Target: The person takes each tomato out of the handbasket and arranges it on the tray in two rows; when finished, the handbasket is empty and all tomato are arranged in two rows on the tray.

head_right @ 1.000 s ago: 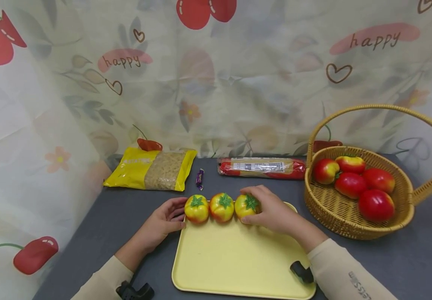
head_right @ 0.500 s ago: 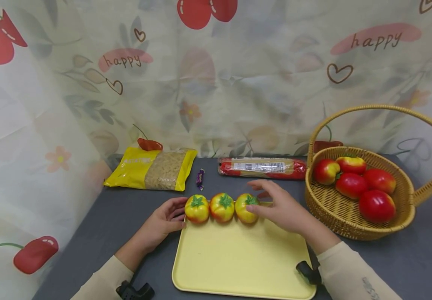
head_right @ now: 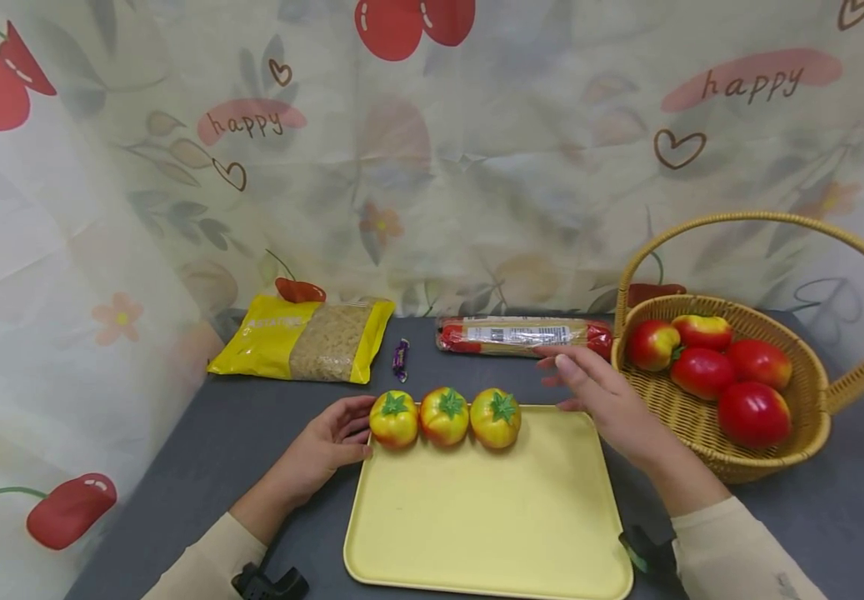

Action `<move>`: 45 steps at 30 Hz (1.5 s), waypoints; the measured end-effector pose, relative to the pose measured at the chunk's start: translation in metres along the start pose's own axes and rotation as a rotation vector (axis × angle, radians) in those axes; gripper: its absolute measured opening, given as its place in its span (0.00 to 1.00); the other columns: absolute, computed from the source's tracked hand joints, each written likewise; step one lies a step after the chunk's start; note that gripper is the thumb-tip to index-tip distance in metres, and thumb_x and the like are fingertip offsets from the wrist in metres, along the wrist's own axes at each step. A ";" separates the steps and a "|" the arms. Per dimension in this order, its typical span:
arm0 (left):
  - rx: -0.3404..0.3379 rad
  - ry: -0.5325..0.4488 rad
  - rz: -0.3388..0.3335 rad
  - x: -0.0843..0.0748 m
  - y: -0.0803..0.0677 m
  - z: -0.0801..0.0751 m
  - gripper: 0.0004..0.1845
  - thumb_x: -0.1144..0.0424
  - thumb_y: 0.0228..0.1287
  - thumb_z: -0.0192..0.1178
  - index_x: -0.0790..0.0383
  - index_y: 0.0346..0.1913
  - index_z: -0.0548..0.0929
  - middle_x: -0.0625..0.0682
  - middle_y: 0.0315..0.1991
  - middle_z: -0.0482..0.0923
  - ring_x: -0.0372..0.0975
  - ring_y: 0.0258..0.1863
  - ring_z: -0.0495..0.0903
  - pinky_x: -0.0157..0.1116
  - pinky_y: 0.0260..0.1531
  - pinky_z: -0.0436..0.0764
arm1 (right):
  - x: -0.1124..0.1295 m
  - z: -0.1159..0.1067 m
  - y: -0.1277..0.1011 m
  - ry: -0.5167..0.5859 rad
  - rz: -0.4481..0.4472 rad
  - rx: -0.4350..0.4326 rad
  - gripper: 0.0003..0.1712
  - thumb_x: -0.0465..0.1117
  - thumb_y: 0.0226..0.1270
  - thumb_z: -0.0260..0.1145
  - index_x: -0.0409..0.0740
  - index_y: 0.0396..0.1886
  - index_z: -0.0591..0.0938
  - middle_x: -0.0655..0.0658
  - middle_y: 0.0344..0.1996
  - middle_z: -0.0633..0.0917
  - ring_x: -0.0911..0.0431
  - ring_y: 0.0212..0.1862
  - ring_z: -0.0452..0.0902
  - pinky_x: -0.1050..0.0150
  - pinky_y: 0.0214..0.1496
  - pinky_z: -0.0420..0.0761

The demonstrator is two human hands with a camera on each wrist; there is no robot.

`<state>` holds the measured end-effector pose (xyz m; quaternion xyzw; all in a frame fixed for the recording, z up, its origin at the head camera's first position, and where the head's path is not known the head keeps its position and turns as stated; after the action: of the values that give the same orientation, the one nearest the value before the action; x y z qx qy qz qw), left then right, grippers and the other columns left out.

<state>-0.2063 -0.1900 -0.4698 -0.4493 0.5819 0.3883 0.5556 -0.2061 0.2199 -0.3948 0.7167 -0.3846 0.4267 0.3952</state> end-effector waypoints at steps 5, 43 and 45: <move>-0.003 0.004 -0.006 0.000 0.000 0.000 0.39 0.83 0.66 0.66 0.71 0.79 0.67 0.65 0.77 0.68 0.57 0.77 0.69 0.49 0.72 0.73 | 0.004 -0.020 -0.011 0.110 -0.066 -0.017 0.28 0.48 0.94 0.37 0.48 0.80 0.73 0.46 0.69 0.79 0.52 0.65 0.80 0.61 0.58 0.86; -0.012 0.010 -0.009 -0.001 0.000 0.001 0.38 0.82 0.67 0.66 0.70 0.79 0.68 0.64 0.78 0.68 0.56 0.76 0.69 0.48 0.72 0.73 | -0.060 -0.154 -0.075 0.294 -0.081 -0.328 0.34 0.55 0.93 0.32 0.47 0.82 0.70 0.49 0.68 0.81 0.57 0.61 0.81 0.69 0.52 0.85; -0.008 0.006 -0.010 -0.001 0.000 0.001 0.38 0.82 0.67 0.66 0.70 0.79 0.67 0.64 0.78 0.68 0.56 0.77 0.69 0.48 0.72 0.73 | -0.070 -0.162 -0.077 0.308 -0.081 -0.349 0.33 0.55 0.93 0.34 0.48 0.83 0.69 0.50 0.67 0.81 0.58 0.60 0.81 0.70 0.51 0.85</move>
<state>-0.2060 -0.1893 -0.4692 -0.4557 0.5798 0.3863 0.5540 -0.2112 0.4107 -0.4251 0.5789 -0.3586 0.4420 0.5838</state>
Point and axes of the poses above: each hand's wrist, its own y-axis towards the middle knuckle, its own z-axis out of the palm, x = y × z, the point moved 1 cm from there along y, towards the middle knuckle
